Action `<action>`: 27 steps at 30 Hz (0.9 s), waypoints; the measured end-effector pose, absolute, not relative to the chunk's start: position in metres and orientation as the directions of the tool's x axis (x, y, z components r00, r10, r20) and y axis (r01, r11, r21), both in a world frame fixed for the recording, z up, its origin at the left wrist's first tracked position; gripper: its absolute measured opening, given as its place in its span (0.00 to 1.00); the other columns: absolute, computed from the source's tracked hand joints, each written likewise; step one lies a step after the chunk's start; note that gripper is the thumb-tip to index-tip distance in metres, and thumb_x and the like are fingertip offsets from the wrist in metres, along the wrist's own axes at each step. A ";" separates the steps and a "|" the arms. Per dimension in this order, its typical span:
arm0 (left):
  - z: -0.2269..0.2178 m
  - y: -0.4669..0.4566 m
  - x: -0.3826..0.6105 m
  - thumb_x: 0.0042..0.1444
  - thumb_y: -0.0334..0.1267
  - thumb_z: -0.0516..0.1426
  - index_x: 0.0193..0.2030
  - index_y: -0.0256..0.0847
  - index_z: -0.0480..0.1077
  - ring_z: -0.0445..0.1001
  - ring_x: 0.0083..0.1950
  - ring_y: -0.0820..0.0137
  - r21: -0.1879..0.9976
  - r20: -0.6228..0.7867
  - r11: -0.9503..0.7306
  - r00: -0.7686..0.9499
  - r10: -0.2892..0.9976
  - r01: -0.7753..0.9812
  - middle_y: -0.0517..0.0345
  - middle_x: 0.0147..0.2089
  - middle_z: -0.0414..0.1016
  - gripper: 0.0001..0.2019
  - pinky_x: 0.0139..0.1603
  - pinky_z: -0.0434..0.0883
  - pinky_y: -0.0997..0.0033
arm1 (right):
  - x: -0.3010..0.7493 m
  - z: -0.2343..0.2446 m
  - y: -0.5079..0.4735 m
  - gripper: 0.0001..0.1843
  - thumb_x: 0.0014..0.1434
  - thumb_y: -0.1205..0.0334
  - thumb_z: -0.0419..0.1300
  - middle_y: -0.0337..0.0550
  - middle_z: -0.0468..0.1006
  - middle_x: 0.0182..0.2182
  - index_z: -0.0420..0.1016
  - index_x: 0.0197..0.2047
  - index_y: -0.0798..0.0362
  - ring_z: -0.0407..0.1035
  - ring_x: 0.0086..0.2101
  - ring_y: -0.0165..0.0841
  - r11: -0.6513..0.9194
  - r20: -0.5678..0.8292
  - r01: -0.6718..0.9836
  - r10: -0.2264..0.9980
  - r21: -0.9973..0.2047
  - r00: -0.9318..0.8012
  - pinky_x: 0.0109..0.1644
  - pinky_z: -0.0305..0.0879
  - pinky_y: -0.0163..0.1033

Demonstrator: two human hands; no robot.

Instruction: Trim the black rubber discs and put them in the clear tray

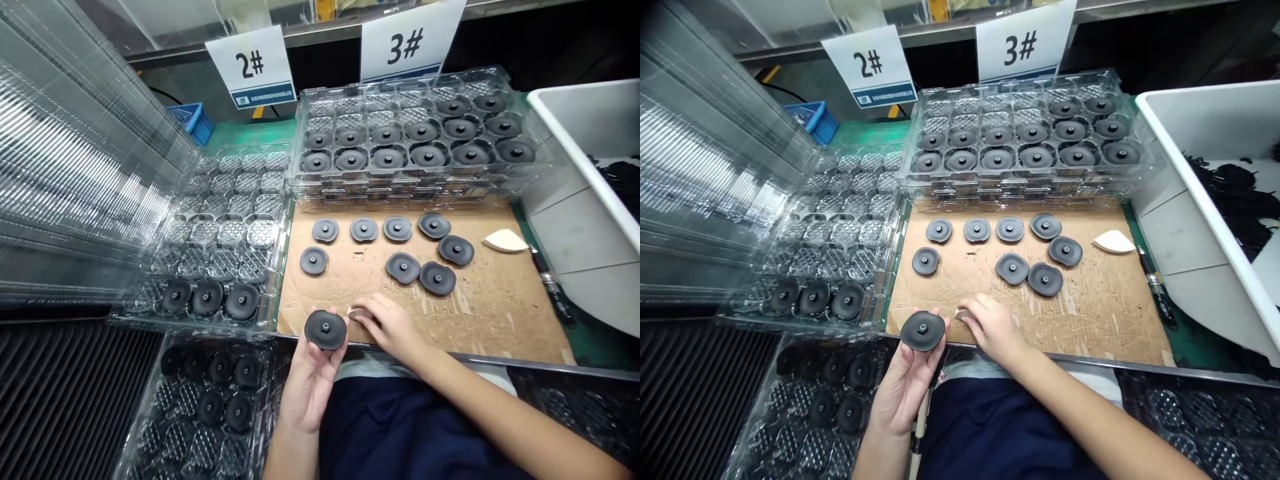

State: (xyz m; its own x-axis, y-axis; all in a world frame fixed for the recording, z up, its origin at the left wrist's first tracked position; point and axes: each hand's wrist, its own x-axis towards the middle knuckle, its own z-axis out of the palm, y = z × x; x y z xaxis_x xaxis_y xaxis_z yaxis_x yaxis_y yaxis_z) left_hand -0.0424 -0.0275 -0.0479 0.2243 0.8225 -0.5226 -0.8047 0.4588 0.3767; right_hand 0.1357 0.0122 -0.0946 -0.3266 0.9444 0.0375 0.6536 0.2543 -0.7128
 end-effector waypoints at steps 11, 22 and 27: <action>-0.027 -0.017 -0.010 0.45 0.40 0.65 0.50 0.43 0.72 0.74 0.51 0.62 0.516 -0.490 0.521 0.265 0.831 -0.680 0.49 0.51 0.76 0.23 0.48 0.72 0.72 | 0.126 0.024 0.013 0.14 0.62 0.67 0.48 0.47 0.76 0.34 0.71 0.47 0.59 0.68 0.35 0.34 0.430 0.299 0.476 0.896 -0.768 -0.327 0.41 0.63 0.40; -0.008 -0.011 0.009 0.37 0.40 0.69 0.48 0.45 0.73 0.74 0.49 0.65 0.572 -0.524 0.607 0.325 0.788 -0.552 0.55 0.47 0.78 0.27 0.48 0.71 0.74 | 0.156 0.035 -0.002 0.12 0.61 0.71 0.48 0.45 0.76 0.34 0.70 0.44 0.59 0.66 0.33 0.31 0.490 0.323 0.383 0.846 -0.783 -0.424 0.39 0.61 0.36; -0.006 -0.015 0.024 0.30 0.39 0.71 0.44 0.44 0.75 0.75 0.44 0.68 0.510 -0.546 0.657 0.381 0.746 -0.556 0.58 0.43 0.79 0.28 0.44 0.72 0.77 | 0.186 0.045 -0.018 0.11 0.62 0.70 0.50 0.43 0.76 0.32 0.71 0.43 0.57 0.66 0.31 0.31 0.334 0.186 0.623 0.938 -0.707 -0.293 0.37 0.58 0.36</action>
